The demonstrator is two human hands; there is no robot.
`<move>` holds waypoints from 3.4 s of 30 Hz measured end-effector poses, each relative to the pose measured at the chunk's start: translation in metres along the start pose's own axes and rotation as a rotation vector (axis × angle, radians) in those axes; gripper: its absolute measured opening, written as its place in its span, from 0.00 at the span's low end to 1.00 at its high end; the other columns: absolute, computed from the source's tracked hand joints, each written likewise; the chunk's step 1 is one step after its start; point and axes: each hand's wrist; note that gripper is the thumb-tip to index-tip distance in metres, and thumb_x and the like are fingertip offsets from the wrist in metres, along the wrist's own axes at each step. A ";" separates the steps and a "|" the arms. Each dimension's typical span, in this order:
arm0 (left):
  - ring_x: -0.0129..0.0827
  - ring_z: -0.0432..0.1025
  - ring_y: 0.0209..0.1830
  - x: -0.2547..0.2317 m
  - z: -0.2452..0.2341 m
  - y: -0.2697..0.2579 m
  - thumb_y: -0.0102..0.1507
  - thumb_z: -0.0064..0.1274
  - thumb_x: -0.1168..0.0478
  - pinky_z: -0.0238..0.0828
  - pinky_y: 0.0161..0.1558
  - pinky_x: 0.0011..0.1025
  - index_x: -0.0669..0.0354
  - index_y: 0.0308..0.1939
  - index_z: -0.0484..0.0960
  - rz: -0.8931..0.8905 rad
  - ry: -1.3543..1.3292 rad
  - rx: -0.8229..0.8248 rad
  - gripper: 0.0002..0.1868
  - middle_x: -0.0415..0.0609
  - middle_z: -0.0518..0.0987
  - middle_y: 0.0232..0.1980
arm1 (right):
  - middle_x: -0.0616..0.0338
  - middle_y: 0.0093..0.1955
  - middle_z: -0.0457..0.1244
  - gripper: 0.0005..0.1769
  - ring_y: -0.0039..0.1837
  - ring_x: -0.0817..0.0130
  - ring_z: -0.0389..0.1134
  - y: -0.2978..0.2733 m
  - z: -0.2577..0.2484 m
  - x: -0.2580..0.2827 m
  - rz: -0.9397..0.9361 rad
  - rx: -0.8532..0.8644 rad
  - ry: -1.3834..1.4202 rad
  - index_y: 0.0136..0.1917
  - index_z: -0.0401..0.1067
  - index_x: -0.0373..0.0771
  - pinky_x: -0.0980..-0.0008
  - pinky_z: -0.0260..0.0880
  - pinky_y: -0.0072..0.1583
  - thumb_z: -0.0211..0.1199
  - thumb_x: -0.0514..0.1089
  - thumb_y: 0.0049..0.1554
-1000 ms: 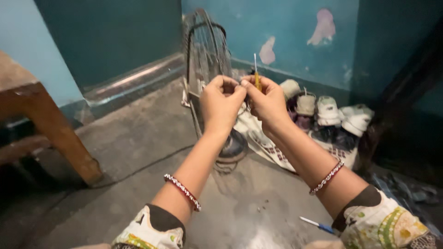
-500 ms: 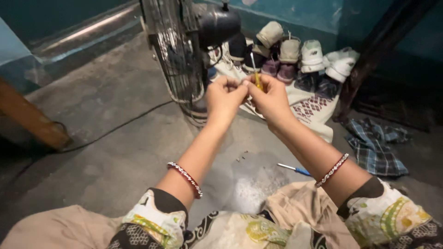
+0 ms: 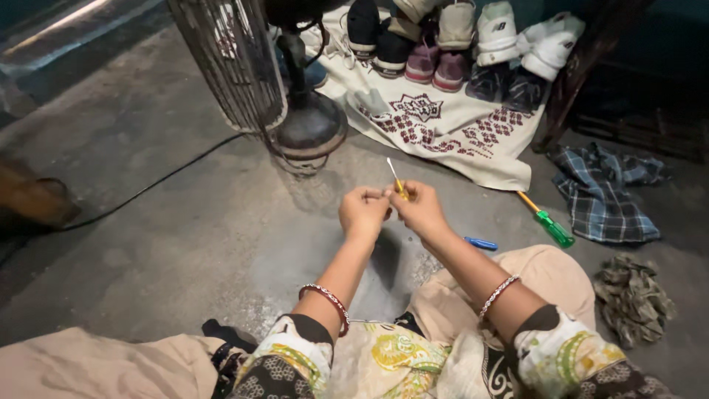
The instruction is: The person removes the front grille of an electric fan using a screwdriver. They loosen and remove several screws from the grille, then detach the grille from the fan body.
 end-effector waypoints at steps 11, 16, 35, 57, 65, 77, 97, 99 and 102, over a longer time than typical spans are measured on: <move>0.38 0.82 0.33 0.075 0.022 0.018 0.54 0.69 0.53 0.77 0.39 0.36 0.57 0.35 0.87 -0.053 0.401 -0.096 0.14 0.50 0.86 0.33 | 0.66 0.38 0.68 0.08 0.36 0.81 0.64 0.012 0.006 -0.094 0.144 -0.036 0.052 0.49 0.77 0.36 0.77 0.64 0.38 0.66 0.41 0.58; 0.39 0.82 0.33 0.080 0.029 0.019 0.54 0.66 0.58 0.77 0.39 0.35 0.56 0.36 0.87 0.002 0.410 -0.111 0.10 0.50 0.86 0.33 | 0.63 0.35 0.68 0.08 0.34 0.78 0.64 0.015 0.011 -0.098 0.201 -0.061 -0.006 0.49 0.77 0.33 0.76 0.64 0.37 0.66 0.39 0.57; 0.41 0.82 0.39 -0.019 -0.049 0.027 0.59 0.56 0.60 0.77 0.43 0.36 0.54 0.42 0.86 0.363 0.348 -0.148 0.10 0.51 0.86 0.40 | 0.63 0.37 0.69 0.13 0.32 0.78 0.61 0.001 0.002 -0.079 0.290 -0.075 -0.014 0.53 0.79 0.39 0.75 0.61 0.34 0.66 0.47 0.58; 0.44 0.79 0.37 -0.291 -0.203 -0.008 0.61 0.56 0.62 0.75 0.36 0.39 0.52 0.41 0.83 1.221 0.638 -0.197 0.06 0.47 0.82 0.40 | 0.66 0.41 0.69 0.11 0.34 0.82 0.59 0.044 0.066 0.169 0.022 0.166 0.165 0.48 0.75 0.41 0.79 0.58 0.34 0.64 0.50 0.58; 0.44 0.75 0.55 -0.365 -0.233 0.042 0.62 0.60 0.55 0.74 0.50 0.43 0.52 0.48 0.83 1.167 0.737 -0.502 0.13 0.46 0.80 0.52 | 0.67 0.42 0.70 0.09 0.39 0.85 0.64 0.076 0.104 0.227 -0.324 0.147 0.188 0.51 0.77 0.38 0.83 0.60 0.40 0.63 0.45 0.61; 0.53 0.51 0.79 -0.321 -0.203 0.090 0.48 0.70 0.45 0.52 0.75 0.49 0.52 0.80 0.47 1.015 0.502 -0.405 0.64 0.54 0.48 0.83 | 0.67 0.40 0.67 0.14 0.42 0.79 0.63 0.098 0.104 0.323 -0.615 -0.090 -0.021 0.51 0.78 0.34 0.74 0.65 0.45 0.67 0.46 0.57; 0.54 0.62 0.74 -0.322 -0.239 0.064 0.61 0.55 0.43 0.58 0.68 0.46 0.62 0.68 0.71 1.181 0.450 -0.251 0.37 0.62 0.65 0.76 | 0.50 0.47 0.72 0.44 0.52 0.53 0.74 0.103 0.144 0.440 -0.445 -0.256 -0.688 0.55 0.78 0.46 0.55 0.71 0.54 0.67 0.80 0.38; 0.50 0.73 0.61 -0.331 -0.243 0.067 0.63 0.52 0.46 0.68 0.59 0.44 0.56 0.59 0.81 1.025 0.318 -0.280 0.26 0.58 0.77 0.63 | 0.53 0.42 0.73 0.40 0.46 0.59 0.75 0.114 0.134 0.435 -0.464 -0.163 -0.604 0.49 0.80 0.44 0.60 0.72 0.50 0.67 0.78 0.39; 0.40 0.82 0.40 -0.347 -0.245 0.071 0.64 0.50 0.47 0.77 0.45 0.37 0.51 0.47 0.86 0.691 0.213 -0.376 0.17 0.49 0.88 0.41 | 0.51 0.34 0.70 0.37 0.38 0.61 0.70 0.125 0.123 0.427 -0.555 -0.085 -0.688 0.44 0.80 0.38 0.60 0.69 0.46 0.67 0.75 0.45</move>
Point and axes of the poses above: each hand's wrist, its own y-axis towards the middle knuckle, its own z-axis out of the palm, x = y × z
